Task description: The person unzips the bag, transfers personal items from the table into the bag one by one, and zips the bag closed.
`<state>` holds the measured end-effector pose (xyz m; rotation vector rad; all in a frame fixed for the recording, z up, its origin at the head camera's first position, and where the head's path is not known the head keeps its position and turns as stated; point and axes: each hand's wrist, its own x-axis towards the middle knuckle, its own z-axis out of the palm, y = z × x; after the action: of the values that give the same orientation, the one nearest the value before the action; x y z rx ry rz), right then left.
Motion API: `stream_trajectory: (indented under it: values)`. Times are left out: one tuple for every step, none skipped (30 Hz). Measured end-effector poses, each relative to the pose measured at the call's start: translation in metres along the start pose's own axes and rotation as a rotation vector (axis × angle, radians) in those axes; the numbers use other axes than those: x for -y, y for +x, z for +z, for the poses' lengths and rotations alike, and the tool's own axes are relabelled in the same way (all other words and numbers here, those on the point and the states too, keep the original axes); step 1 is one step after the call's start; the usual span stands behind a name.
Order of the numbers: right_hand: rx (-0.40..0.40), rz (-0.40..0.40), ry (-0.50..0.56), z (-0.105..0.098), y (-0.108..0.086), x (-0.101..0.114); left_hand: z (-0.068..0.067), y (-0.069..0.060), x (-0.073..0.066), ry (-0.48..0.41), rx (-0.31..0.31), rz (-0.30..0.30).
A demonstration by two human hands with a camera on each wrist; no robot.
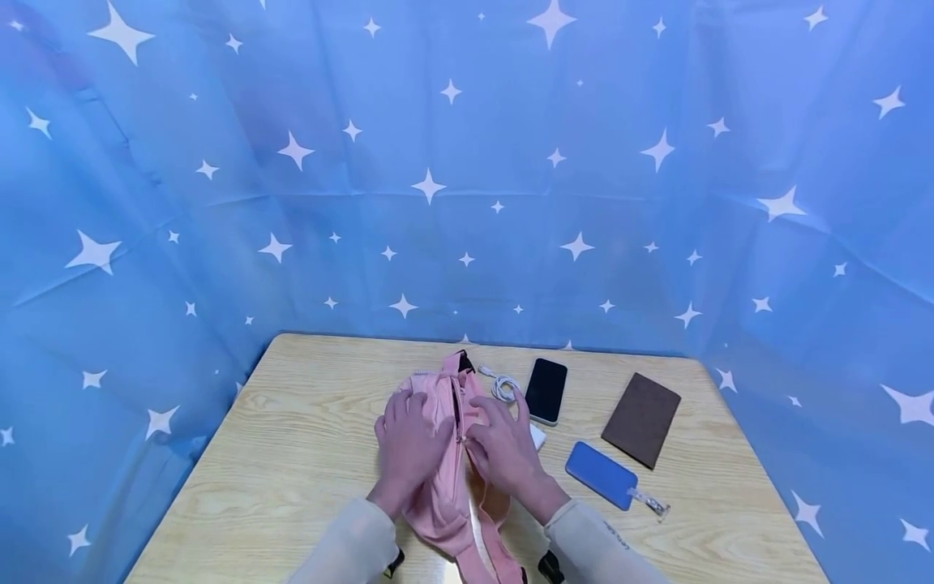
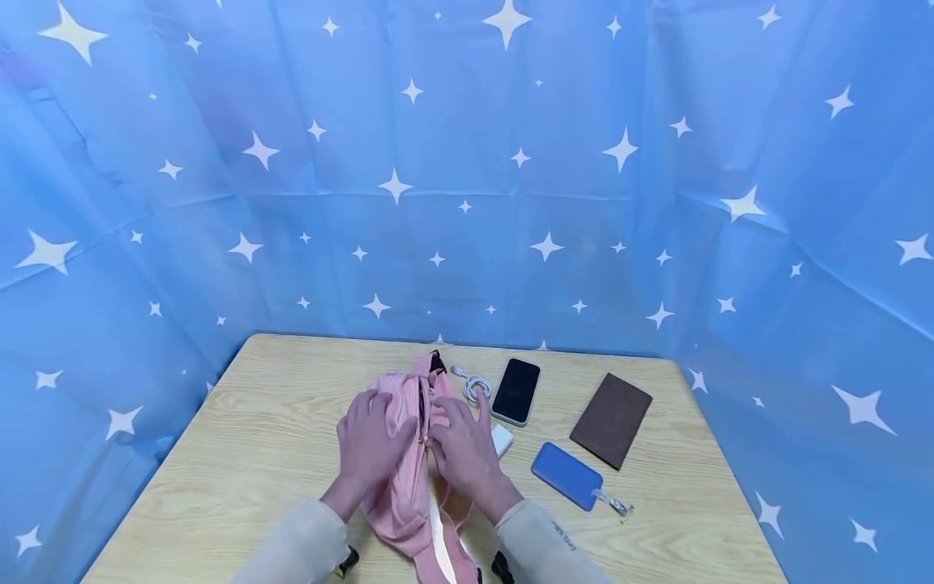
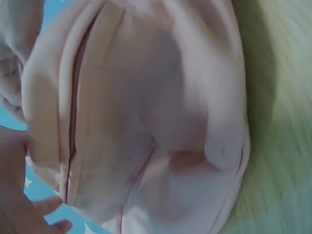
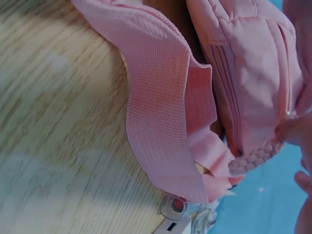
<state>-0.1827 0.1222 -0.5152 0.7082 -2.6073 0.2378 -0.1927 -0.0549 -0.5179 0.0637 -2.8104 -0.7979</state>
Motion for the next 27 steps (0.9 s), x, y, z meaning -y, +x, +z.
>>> stream_trajectory:
  values:
    - [0.001, 0.003, 0.001, 0.0000, -0.0001, 0.0000, 0.0013, -0.0019, 0.0002, 0.013, -0.005, -0.006]
    - [0.003, 0.007, 0.001, 0.0000, -0.0001, -0.0001, 0.0025, -0.0032, 0.0005, 0.019, -0.014, -0.010]
    - [0.002, 0.009, 0.001, 0.0001, -0.0001, 0.0000, 0.0037, -0.0038, 0.0009, 0.024, -0.018, -0.017]
    - [0.000, 0.012, 0.002, 0.0002, 0.0001, 0.0002, 0.0046, -0.0041, 0.0014, 0.029, -0.025, -0.021]
    - [-0.002, 0.014, 0.003, 0.0004, 0.0003, 0.0004, 0.0055, -0.0043, 0.0023, 0.032, -0.036, -0.021]
    - [-0.005, 0.016, 0.002, 0.0005, 0.0005, 0.0006, 0.0061, -0.0044, 0.0032, 0.036, -0.048, -0.014]
    - [-0.008, 0.016, 0.004, 0.0007, 0.0007, 0.0009, 0.0065, -0.0044, 0.0040, 0.037, -0.058, -0.003]
    - [-0.011, 0.016, 0.004, 0.0006, 0.0009, 0.0013, 0.0067, -0.0043, 0.0046, 0.033, -0.068, 0.012]
    - [-0.013, 0.015, 0.004, 0.0006, 0.0012, 0.0017, 0.0067, -0.0042, 0.0050, 0.029, -0.080, 0.030]
    - [-0.013, 0.014, 0.003, 0.0004, 0.0015, 0.0022, 0.0068, -0.0039, 0.0053, 0.028, -0.094, 0.051]
    - [-0.014, 0.011, 0.002, 0.0002, 0.0019, 0.0026, 0.0068, -0.0035, 0.0054, 0.026, -0.107, 0.071]
    - [-0.013, 0.009, 0.003, -0.0001, 0.0024, 0.0030, 0.0066, -0.0029, 0.0052, 0.023, -0.123, 0.091]
    - [-0.011, 0.008, 0.004, -0.0003, 0.0026, 0.0032, 0.0067, -0.0022, 0.0048, 0.017, -0.136, 0.106]
    - [-0.009, 0.006, 0.001, -0.0007, 0.0029, 0.0034, 0.0067, -0.0015, 0.0043, 0.015, -0.148, 0.119]
    - [-0.008, 0.005, -0.004, -0.0010, 0.0032, 0.0035, 0.0069, -0.0007, 0.0041, 0.014, -0.160, 0.129]
    - [-0.007, 0.004, -0.007, -0.0013, 0.0034, 0.0035, 0.0070, 0.0002, 0.0039, 0.016, -0.170, 0.135]
    - [-0.005, 0.004, -0.009, -0.0015, 0.0035, 0.0037, 0.0070, 0.0008, 0.0036, 0.012, -0.176, 0.139]
    - [-0.002, 0.004, -0.011, -0.0018, 0.0036, 0.0038, 0.0069, 0.0014, 0.0033, 0.010, -0.180, 0.141]
    - [-0.001, 0.003, -0.014, -0.0020, 0.0035, 0.0039, 0.0069, 0.0019, 0.0032, 0.007, -0.183, 0.144]
    - [-0.002, 0.001, -0.015, -0.0024, 0.0033, 0.0042, 0.0069, 0.0023, 0.0030, 0.005, -0.184, 0.146]
    - [-0.002, -0.001, -0.013, -0.0027, 0.0030, 0.0043, 0.0070, 0.0027, 0.0028, 0.001, -0.187, 0.151]
    - [-0.001, -0.001, -0.010, -0.0029, 0.0027, 0.0045, 0.0072, 0.0030, 0.0027, -0.001, -0.188, 0.154]
    - [-0.001, -0.002, -0.005, -0.0030, 0.0023, 0.0047, 0.0074, 0.0032, 0.0026, -0.004, -0.190, 0.157]
    - [-0.002, -0.004, 0.000, -0.0031, 0.0018, 0.0048, 0.0078, 0.0034, 0.0027, -0.007, -0.195, 0.163]
    - [-0.001, -0.006, 0.003, -0.0031, 0.0013, 0.0049, 0.0083, 0.0036, 0.0028, -0.011, -0.202, 0.168]
    - [-0.002, -0.009, 0.008, -0.0031, 0.0009, 0.0049, 0.0089, 0.0038, 0.0031, -0.015, -0.209, 0.174]
    - [0.000, -0.011, 0.010, -0.0029, 0.0004, 0.0048, 0.0095, 0.0039, 0.0033, -0.016, -0.218, 0.182]
